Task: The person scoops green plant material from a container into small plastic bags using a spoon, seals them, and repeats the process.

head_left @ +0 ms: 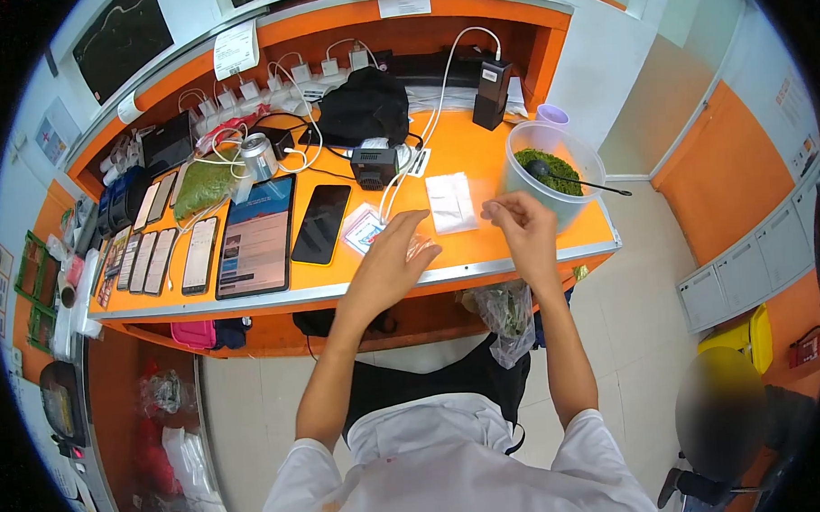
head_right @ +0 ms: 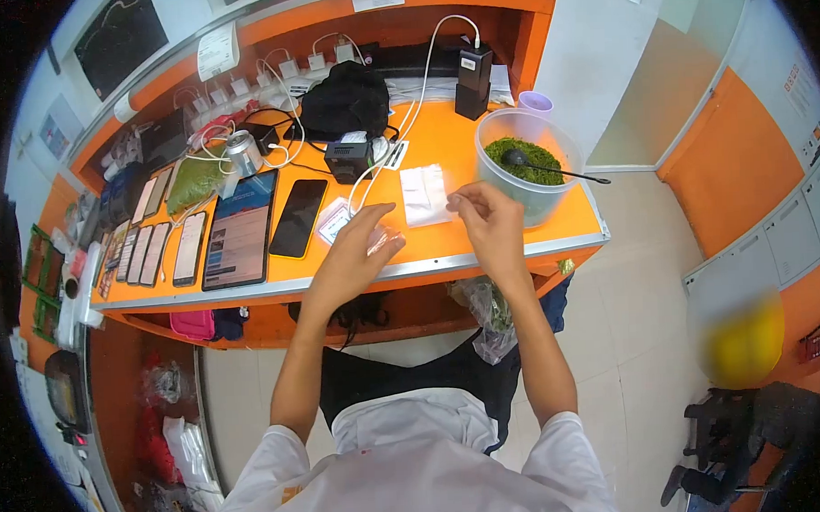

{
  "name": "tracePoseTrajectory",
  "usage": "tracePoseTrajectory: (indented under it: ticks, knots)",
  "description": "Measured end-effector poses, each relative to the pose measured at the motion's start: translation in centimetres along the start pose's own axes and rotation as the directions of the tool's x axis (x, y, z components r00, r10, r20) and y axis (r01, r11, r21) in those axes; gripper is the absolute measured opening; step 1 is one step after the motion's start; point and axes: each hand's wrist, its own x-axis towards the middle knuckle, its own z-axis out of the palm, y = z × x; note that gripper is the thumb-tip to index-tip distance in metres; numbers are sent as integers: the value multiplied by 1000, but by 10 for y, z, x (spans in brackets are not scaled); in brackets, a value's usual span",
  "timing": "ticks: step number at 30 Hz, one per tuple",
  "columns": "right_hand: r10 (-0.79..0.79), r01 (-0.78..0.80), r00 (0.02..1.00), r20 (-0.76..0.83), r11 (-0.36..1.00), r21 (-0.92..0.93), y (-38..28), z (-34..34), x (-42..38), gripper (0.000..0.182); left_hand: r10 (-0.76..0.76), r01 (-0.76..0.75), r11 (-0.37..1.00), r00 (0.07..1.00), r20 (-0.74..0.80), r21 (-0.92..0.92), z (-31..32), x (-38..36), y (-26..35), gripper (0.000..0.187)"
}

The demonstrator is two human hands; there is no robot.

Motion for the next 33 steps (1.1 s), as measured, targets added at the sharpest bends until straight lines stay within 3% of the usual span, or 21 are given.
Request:
tracePoseTrajectory:
  ticks: [1,2,3,4,6,9,12,14,17,19,20,22,23,24,25,26,28,29,31,33]
  knots:
    - [88,-86,996,1,971,223,-11,-2,-5,17,-61,49,988,995,-76,-150,5,1,9,48]
    - [89,-88,996,4,972,220,-20,-7,-9,17,-64,51,987,995,-78,-153,15,2,14,48]
    - [141,-153,988,58,935,320,-29,-14,-13,14,-158,118,868,986,-43,-482,25,2,19,46]
    - [188,-220,975,116,885,411,-35,-19,-17,10,-233,170,639,972,21,-751,33,1,23,45]
    - [206,-260,965,164,837,482,-40,-26,-27,8,-251,209,566,965,75,-797,43,-7,31,43]
    - [233,-336,941,246,731,593,-38,-37,-44,6,-248,293,108,933,260,-950,62,-29,39,41]
    - [283,-431,902,327,634,642,-17,-46,-74,5,-295,352,-32,891,345,-935,75,-57,49,39]
    - [308,-480,877,368,591,649,-7,-48,-96,6,-359,431,6,843,400,-903,86,-77,59,39]
    - [355,-595,804,478,507,624,6,-49,-136,6,-338,447,-108,824,456,-888,112,-115,54,32]
    - [417,-626,780,468,498,600,19,-47,-164,7,-285,438,-260,817,502,-860,132,-145,35,22]
    - [463,-648,761,455,502,573,26,-47,-177,7,-289,455,-265,803,521,-850,139,-160,28,22]
    - [526,-656,752,397,535,533,58,-53,-207,10,-477,442,-159,748,460,-883,148,-187,14,11]
    - [588,-618,783,203,699,359,74,-53,-222,10,-480,457,-159,739,473,-875,153,-200,4,11]
    - [587,-581,809,2,801,143,91,-54,-236,10,-596,447,-119,682,424,-887,156,-214,-6,9]
    - [528,-535,843,-100,843,-52,110,-59,-252,10,-700,442,-76,615,364,-894,157,-228,-16,7]
    - [540,-547,835,-107,836,-40,122,-63,-266,10,-702,459,-72,608,372,-885,156,-242,-26,7]
    - [567,-594,805,-175,765,-250,141,-68,-285,14,-809,428,-14,526,262,-904,148,-260,-40,2]
    - [571,-598,802,-178,765,-239,152,-66,-293,14,-810,436,-6,526,260,-900,143,-265,-45,2]
    - [412,-460,888,-206,816,-350,166,-63,-304,16,-881,384,69,456,124,-921,134,-274,-49,2]
    - [378,-432,901,-212,815,-387,177,-59,-308,16,-887,370,121,456,67,-921,122,-285,-52,2]
